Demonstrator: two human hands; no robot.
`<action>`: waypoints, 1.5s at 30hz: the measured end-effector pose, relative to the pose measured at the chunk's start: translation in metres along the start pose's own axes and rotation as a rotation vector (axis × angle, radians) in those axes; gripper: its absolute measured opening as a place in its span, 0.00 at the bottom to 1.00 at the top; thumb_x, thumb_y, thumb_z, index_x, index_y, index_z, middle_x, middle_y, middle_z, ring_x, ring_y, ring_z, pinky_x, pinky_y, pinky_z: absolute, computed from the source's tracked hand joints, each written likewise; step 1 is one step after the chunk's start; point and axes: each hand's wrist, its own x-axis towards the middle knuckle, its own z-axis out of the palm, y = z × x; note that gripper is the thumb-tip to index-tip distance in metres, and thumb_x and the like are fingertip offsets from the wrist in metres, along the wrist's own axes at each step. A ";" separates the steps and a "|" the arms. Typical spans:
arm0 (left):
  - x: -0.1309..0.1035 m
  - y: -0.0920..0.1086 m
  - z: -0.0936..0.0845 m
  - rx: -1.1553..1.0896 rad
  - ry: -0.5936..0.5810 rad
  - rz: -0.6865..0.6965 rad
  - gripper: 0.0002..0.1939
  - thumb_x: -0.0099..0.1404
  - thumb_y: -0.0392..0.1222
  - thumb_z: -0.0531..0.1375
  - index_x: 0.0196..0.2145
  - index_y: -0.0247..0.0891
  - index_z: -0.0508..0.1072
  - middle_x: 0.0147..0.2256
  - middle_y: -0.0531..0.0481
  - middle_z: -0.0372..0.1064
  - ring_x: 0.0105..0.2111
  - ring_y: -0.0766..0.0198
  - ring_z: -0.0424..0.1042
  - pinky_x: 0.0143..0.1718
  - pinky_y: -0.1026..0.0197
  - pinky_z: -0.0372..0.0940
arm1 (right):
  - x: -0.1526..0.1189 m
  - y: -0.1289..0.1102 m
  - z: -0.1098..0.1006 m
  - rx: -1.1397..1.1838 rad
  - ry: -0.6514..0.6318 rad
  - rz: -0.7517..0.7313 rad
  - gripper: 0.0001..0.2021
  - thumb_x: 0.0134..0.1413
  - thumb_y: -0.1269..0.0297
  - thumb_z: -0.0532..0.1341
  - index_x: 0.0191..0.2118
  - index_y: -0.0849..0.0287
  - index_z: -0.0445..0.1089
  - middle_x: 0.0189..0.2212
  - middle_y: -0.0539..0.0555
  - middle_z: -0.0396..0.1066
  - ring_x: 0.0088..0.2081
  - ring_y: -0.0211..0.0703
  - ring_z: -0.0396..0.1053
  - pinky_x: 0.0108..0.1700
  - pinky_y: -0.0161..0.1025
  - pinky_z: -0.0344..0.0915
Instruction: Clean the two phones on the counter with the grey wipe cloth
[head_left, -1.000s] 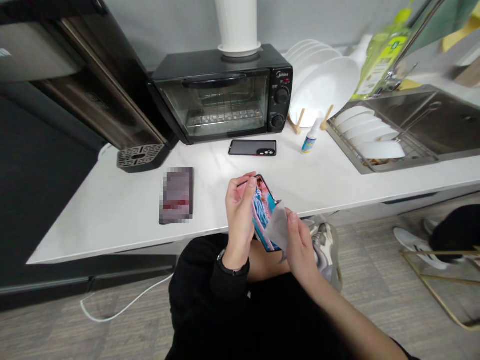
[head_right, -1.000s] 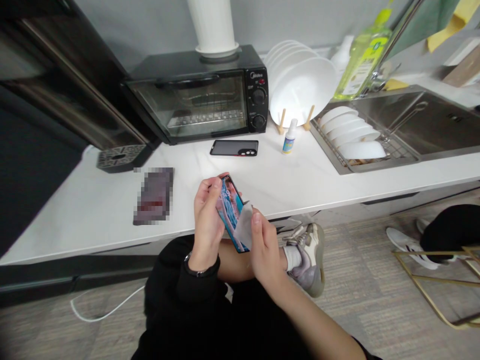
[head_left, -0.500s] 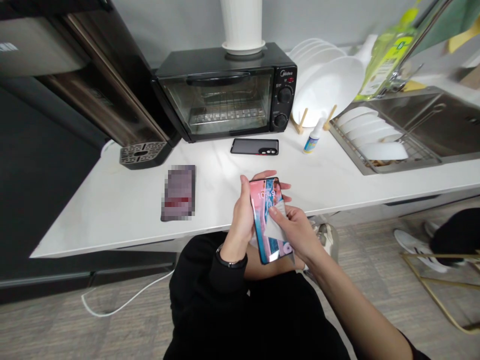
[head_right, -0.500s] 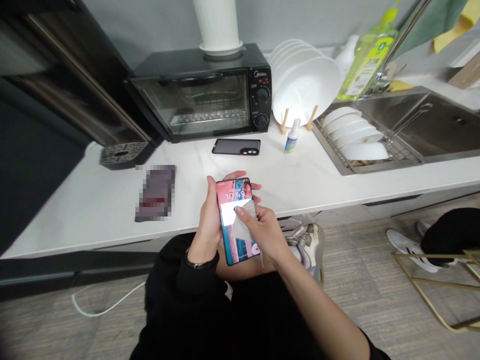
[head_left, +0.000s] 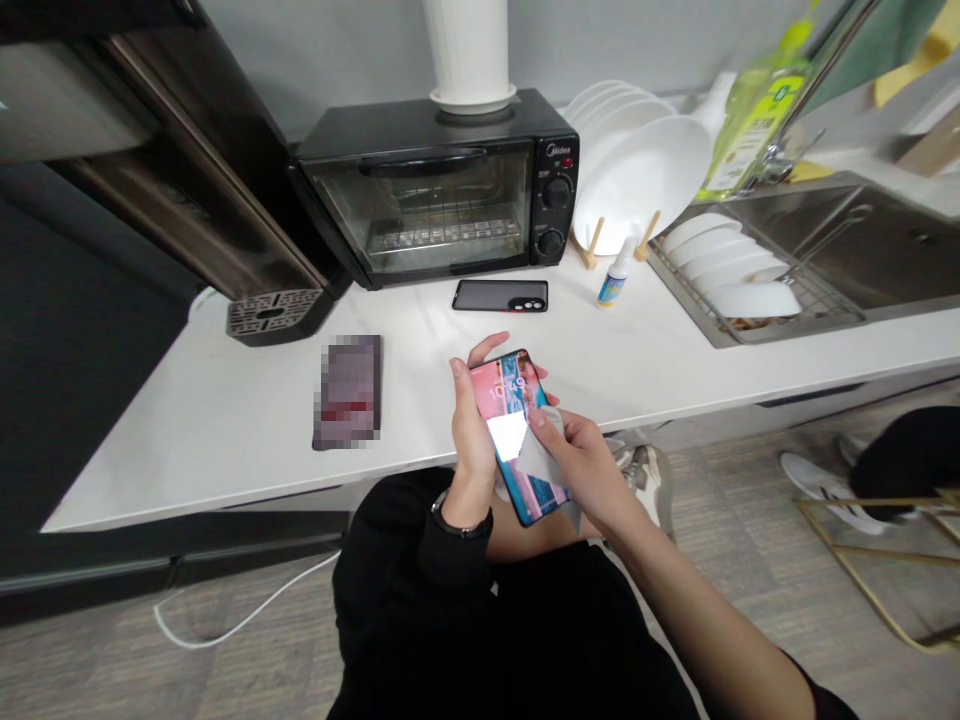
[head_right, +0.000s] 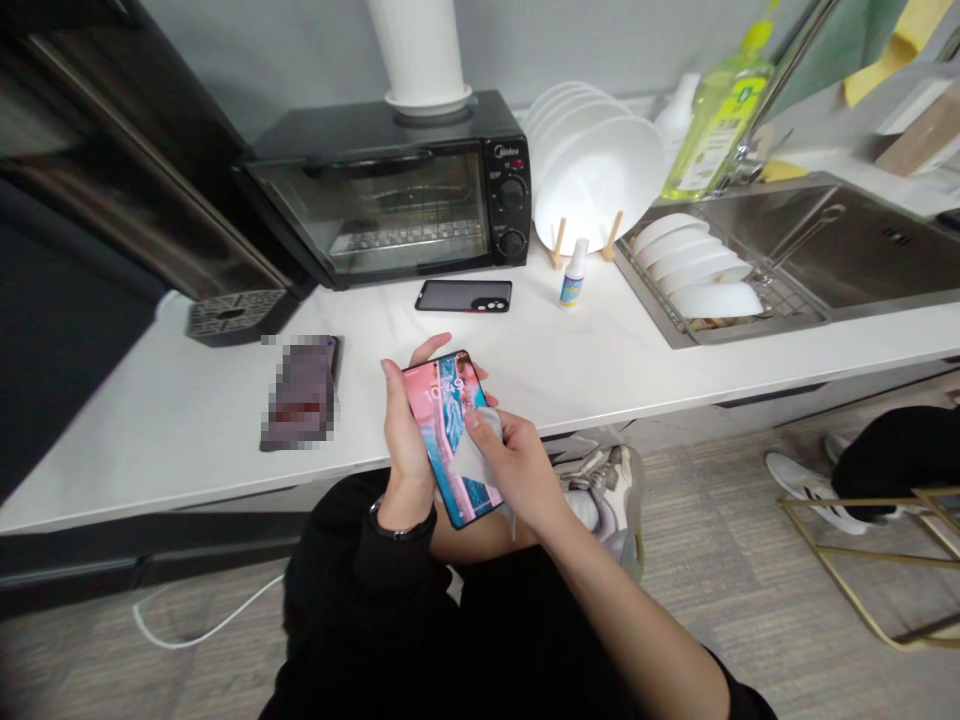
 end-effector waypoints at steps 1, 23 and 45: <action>0.000 0.001 0.000 0.000 0.008 0.004 0.34 0.71 0.71 0.53 0.59 0.43 0.70 0.36 0.46 0.81 0.34 0.55 0.83 0.40 0.53 0.78 | 0.000 0.002 0.002 0.006 0.000 0.004 0.24 0.58 0.38 0.67 0.32 0.58 0.74 0.24 0.47 0.71 0.24 0.36 0.58 0.26 0.34 0.53; -0.004 0.001 0.001 -0.019 -0.125 -0.082 0.39 0.69 0.74 0.51 0.63 0.44 0.70 0.39 0.44 0.81 0.39 0.51 0.83 0.41 0.52 0.78 | -0.003 -0.019 -0.016 0.082 -0.185 0.082 0.18 0.49 0.48 0.76 0.36 0.59 0.78 0.31 0.51 0.79 0.29 0.38 0.71 0.33 0.35 0.66; -0.002 0.004 -0.002 -0.061 -0.064 -0.069 0.40 0.73 0.73 0.42 0.62 0.41 0.71 0.33 0.45 0.79 0.32 0.55 0.82 0.37 0.54 0.77 | -0.014 0.004 -0.009 0.026 0.000 -0.030 0.20 0.55 0.44 0.72 0.40 0.58 0.78 0.32 0.51 0.77 0.31 0.40 0.68 0.34 0.35 0.65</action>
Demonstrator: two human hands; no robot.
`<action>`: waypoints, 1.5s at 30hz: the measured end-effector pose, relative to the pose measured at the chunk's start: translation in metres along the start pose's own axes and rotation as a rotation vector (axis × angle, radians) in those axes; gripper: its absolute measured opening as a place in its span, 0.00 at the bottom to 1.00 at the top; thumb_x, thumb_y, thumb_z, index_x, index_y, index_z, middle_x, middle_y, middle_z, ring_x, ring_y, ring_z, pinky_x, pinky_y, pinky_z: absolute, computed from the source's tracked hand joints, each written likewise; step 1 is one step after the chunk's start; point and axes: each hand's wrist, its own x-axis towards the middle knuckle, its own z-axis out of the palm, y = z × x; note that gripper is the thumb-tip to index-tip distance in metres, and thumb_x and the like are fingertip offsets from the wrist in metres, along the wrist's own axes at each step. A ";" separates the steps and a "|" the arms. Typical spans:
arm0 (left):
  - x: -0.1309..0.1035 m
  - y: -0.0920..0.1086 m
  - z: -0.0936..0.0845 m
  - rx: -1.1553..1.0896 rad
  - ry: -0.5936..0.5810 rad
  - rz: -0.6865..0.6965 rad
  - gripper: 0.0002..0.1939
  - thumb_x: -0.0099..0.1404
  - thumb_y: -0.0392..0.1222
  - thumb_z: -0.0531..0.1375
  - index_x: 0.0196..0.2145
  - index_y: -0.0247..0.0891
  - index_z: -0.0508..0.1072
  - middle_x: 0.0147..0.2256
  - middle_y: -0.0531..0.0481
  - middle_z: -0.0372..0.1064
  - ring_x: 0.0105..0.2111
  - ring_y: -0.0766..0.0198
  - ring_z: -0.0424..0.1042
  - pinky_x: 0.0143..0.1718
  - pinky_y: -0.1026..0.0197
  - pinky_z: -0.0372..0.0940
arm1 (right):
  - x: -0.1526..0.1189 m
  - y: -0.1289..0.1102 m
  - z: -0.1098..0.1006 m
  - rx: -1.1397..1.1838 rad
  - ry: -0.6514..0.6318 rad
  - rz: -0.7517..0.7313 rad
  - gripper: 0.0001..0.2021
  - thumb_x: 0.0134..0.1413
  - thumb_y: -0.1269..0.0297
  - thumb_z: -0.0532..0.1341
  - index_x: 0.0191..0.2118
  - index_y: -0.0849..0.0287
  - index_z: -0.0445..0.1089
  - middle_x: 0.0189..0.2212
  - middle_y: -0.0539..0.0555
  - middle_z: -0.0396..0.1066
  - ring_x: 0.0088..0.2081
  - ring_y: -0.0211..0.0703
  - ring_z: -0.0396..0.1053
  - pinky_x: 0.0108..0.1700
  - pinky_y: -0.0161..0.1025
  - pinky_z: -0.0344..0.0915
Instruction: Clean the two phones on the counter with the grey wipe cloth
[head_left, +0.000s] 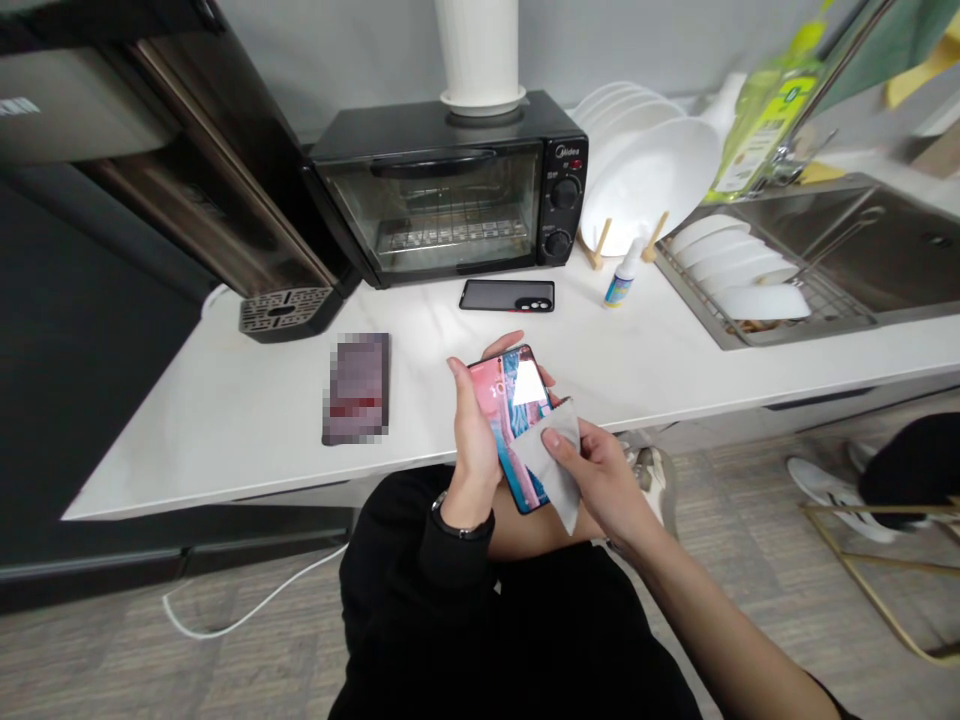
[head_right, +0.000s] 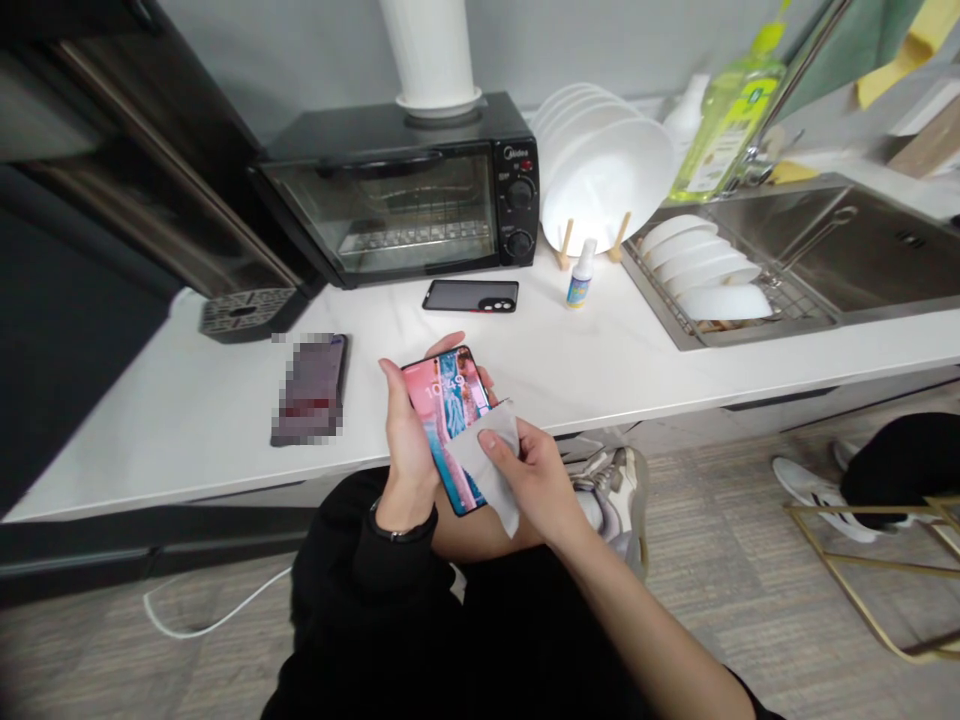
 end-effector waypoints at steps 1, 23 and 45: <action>-0.001 0.001 -0.001 -0.008 0.005 -0.005 0.40 0.73 0.73 0.43 0.62 0.41 0.71 0.33 0.45 0.79 0.31 0.56 0.82 0.37 0.54 0.77 | -0.001 0.001 0.001 0.003 -0.002 0.000 0.20 0.55 0.44 0.71 0.41 0.58 0.78 0.33 0.51 0.78 0.32 0.40 0.68 0.35 0.35 0.65; 0.001 -0.013 0.003 0.033 -0.001 -0.104 0.36 0.72 0.71 0.49 0.54 0.37 0.78 0.37 0.42 0.82 0.43 0.51 0.83 0.46 0.53 0.76 | 0.029 -0.016 -0.001 -0.018 -0.030 -0.014 0.19 0.52 0.46 0.73 0.35 0.57 0.74 0.29 0.48 0.74 0.29 0.38 0.67 0.32 0.35 0.63; -0.011 -0.010 0.020 -0.097 0.045 0.078 0.33 0.74 0.70 0.43 0.65 0.56 0.70 0.70 0.53 0.62 0.74 0.51 0.53 0.68 0.44 0.63 | 0.036 -0.031 0.068 -1.218 0.153 -0.529 0.37 0.76 0.53 0.43 0.76 0.78 0.38 0.77 0.75 0.32 0.78 0.68 0.29 0.74 0.67 0.45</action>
